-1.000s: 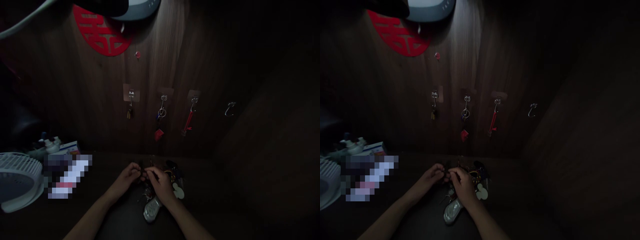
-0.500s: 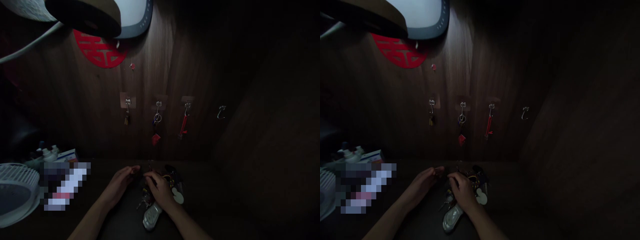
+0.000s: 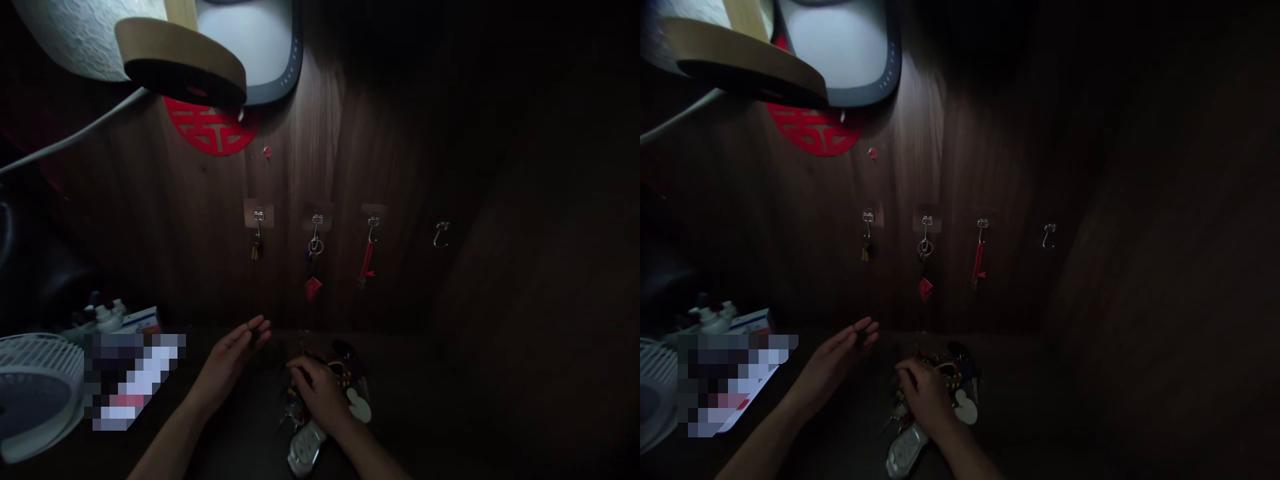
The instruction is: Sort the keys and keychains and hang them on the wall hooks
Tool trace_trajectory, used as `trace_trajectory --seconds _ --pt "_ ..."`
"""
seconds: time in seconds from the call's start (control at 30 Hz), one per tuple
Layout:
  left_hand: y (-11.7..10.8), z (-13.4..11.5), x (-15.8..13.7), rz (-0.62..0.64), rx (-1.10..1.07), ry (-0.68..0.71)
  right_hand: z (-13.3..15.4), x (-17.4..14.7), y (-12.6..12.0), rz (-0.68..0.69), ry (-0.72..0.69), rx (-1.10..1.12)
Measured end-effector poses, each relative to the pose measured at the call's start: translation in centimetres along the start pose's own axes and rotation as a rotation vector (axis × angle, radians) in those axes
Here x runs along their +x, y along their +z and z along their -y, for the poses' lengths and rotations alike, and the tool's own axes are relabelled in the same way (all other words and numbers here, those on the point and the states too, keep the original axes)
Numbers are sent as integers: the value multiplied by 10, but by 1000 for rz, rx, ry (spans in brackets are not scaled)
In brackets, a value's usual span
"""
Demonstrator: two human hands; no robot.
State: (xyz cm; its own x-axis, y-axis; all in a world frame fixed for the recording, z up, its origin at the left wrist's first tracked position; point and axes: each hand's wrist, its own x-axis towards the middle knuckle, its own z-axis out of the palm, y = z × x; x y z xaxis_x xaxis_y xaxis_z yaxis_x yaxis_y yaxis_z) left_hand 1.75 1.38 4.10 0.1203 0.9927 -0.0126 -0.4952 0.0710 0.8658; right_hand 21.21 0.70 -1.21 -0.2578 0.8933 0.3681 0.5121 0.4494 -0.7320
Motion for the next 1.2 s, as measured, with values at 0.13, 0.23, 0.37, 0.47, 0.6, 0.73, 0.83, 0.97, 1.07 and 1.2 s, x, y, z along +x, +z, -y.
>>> trace_trajectory --seconds 0.13,0.23,0.37,0.47,0.6,0.73,0.83,0.97,1.07,1.2 --pt "7 -15 2 -53 171 73 -1 -1 1 14 -1 4" --pt "12 -31 10 -121 295 188 -1 -1 0 20 4 5" --pt "23 -55 25 -227 415 429 0 -2 0 20 2 -2" --pt "34 -76 36 -232 509 562 0 -2 0 21 6 -16" --pt "49 -100 52 -280 636 747 2 -2 -1 19 11 -22" --pt "58 -113 66 -344 772 881 4 -2 -2 24 13 -15" --pt "60 -116 73 -388 914 907 4 -2 -2 20 14 -15" --pt "58 -113 78 -402 971 904 3 -2 -2 24 28 -24" --pt "56 -108 80 -394 982 889 3 -1 -2 25 27 -33" --pt "56 -102 79 -376 968 861 4 -2 -2 28 21 -37"
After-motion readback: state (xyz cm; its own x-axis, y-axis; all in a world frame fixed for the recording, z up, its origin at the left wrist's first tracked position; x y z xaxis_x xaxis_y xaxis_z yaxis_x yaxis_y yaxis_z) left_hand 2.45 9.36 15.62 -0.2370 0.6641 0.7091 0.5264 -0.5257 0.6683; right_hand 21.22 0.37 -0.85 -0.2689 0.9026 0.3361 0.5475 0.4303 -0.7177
